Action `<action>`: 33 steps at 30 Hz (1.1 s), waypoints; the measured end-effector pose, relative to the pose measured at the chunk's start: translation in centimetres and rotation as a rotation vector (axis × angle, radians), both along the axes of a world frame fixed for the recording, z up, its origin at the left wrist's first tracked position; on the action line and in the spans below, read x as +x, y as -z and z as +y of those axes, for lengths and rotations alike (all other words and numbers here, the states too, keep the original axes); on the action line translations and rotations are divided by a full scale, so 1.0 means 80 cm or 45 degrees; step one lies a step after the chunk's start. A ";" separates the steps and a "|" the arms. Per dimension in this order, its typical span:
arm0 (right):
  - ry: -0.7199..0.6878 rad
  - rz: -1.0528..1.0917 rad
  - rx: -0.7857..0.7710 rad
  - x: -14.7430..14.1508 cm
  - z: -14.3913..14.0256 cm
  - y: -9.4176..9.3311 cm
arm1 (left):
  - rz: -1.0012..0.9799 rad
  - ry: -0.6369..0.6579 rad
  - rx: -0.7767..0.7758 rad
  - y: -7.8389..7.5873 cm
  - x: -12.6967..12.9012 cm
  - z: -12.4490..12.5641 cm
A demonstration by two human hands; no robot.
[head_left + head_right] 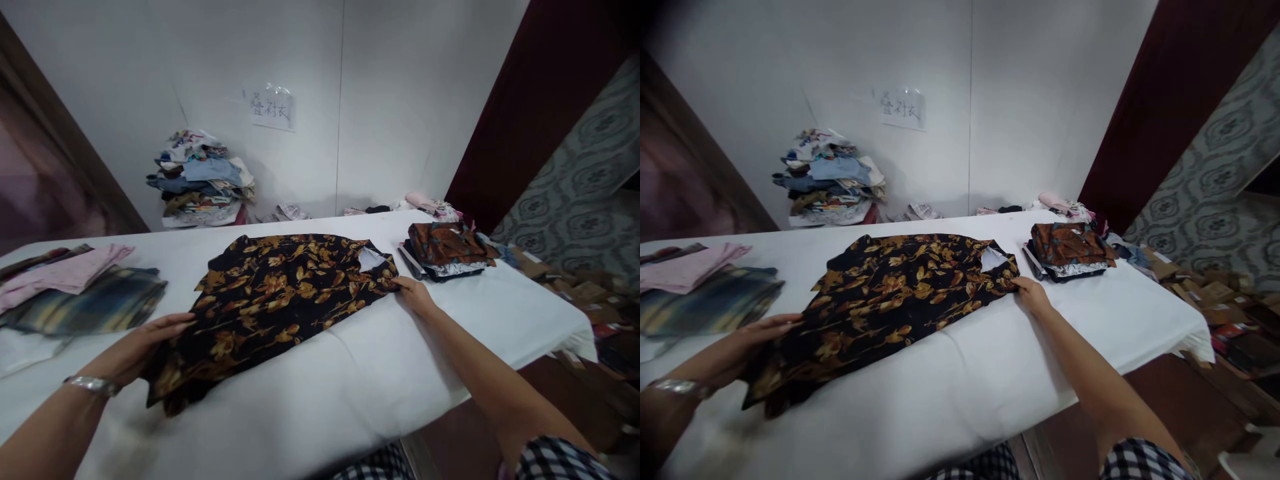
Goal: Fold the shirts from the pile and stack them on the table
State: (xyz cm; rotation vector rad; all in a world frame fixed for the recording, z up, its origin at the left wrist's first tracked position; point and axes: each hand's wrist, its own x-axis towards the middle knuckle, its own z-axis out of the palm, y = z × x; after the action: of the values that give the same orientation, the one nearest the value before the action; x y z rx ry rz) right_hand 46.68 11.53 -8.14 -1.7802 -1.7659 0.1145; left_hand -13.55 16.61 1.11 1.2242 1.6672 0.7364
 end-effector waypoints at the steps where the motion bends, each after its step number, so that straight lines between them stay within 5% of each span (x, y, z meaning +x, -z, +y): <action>1: 0.004 0.003 0.003 -0.001 0.001 -0.002 | -0.148 -0.038 -0.050 -0.007 -0.001 0.000; 5: -0.120 -0.071 -0.009 -0.027 0.000 -0.013 | -0.347 -0.044 -0.170 -0.020 0.004 -0.001; 10: -0.374 0.092 -0.009 -0.083 0.019 -0.040 | -0.248 -0.101 0.057 -0.030 0.034 -0.026; 14: -0.250 0.084 -0.068 -0.124 0.065 -0.059 | -0.228 -0.049 0.177 -0.056 0.052 -0.043; 18: -0.136 -0.083 -0.247 -0.151 0.107 -0.060 | -0.278 0.005 0.211 -0.068 0.035 -0.028; 20: -0.087 -0.076 -0.236 -0.157 0.118 -0.057 | -0.100 0.084 0.204 -0.059 0.017 -0.012; 24: -0.002 -0.046 -0.232 -0.143 0.124 -0.055 | 0.773 0.360 0.130 -0.018 0.000 0.005; 26: 0.054 -0.032 -0.232 -0.119 0.124 -0.061 | 1.030 0.413 0.242 0.003 0.007 -0.001; 33: -0.014 -0.018 -0.444 -0.029 0.111 -0.080 | 1.105 0.740 0.766 0.072 0.070 -0.040</action>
State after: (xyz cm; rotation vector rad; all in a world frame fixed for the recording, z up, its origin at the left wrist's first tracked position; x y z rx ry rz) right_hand 44.37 20.43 -1.75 -2.0145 -1.8523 0.4391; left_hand -7.96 13.41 -4.61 2.5861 1.6010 0.3375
